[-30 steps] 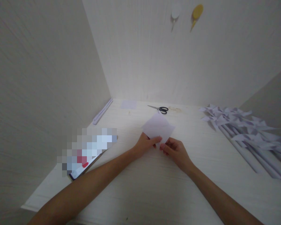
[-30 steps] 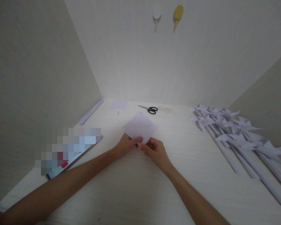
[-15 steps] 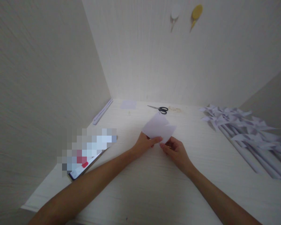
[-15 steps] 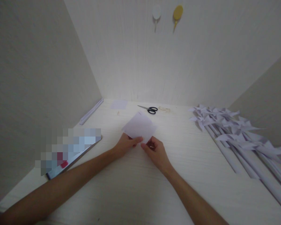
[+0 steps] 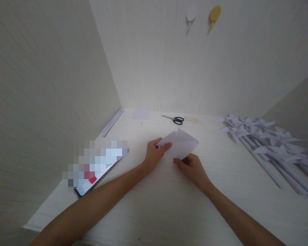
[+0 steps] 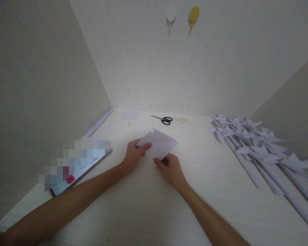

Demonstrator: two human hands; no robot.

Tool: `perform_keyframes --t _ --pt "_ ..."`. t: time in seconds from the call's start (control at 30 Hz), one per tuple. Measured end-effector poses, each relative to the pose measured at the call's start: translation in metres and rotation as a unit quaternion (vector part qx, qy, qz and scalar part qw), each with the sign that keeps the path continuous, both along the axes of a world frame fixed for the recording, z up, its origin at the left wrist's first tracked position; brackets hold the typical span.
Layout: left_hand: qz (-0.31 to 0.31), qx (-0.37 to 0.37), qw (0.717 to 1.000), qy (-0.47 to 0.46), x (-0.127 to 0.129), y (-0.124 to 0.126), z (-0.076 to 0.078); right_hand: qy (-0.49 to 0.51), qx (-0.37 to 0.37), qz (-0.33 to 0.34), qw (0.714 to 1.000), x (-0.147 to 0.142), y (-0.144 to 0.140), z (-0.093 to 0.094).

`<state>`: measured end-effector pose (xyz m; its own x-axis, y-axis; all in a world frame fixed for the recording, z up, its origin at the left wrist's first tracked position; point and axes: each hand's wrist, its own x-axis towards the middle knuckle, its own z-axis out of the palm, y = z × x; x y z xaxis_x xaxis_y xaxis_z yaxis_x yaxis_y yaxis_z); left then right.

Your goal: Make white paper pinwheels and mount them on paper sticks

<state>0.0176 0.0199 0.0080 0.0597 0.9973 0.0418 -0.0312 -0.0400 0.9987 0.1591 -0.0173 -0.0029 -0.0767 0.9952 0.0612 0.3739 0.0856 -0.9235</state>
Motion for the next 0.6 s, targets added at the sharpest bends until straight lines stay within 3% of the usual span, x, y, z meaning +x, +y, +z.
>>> perform_keyframes --t 0.2,0.4,0.6 --pt "0.034 0.005 0.999 -0.007 -0.0008 -0.0004 0.0007 0.072 0.004 -0.014 0.997 -0.0001 0.0007 0.0002" --pt "-0.033 -0.016 0.998 -0.045 0.0015 -0.0001 -0.0004 0.160 0.014 -0.101 0.982 0.0023 0.0004 0.0072" --pt "-0.054 -0.041 0.998 0.020 0.0045 -0.0066 -0.0005 0.237 0.054 -0.163 0.956 0.0062 0.0043 0.0048"
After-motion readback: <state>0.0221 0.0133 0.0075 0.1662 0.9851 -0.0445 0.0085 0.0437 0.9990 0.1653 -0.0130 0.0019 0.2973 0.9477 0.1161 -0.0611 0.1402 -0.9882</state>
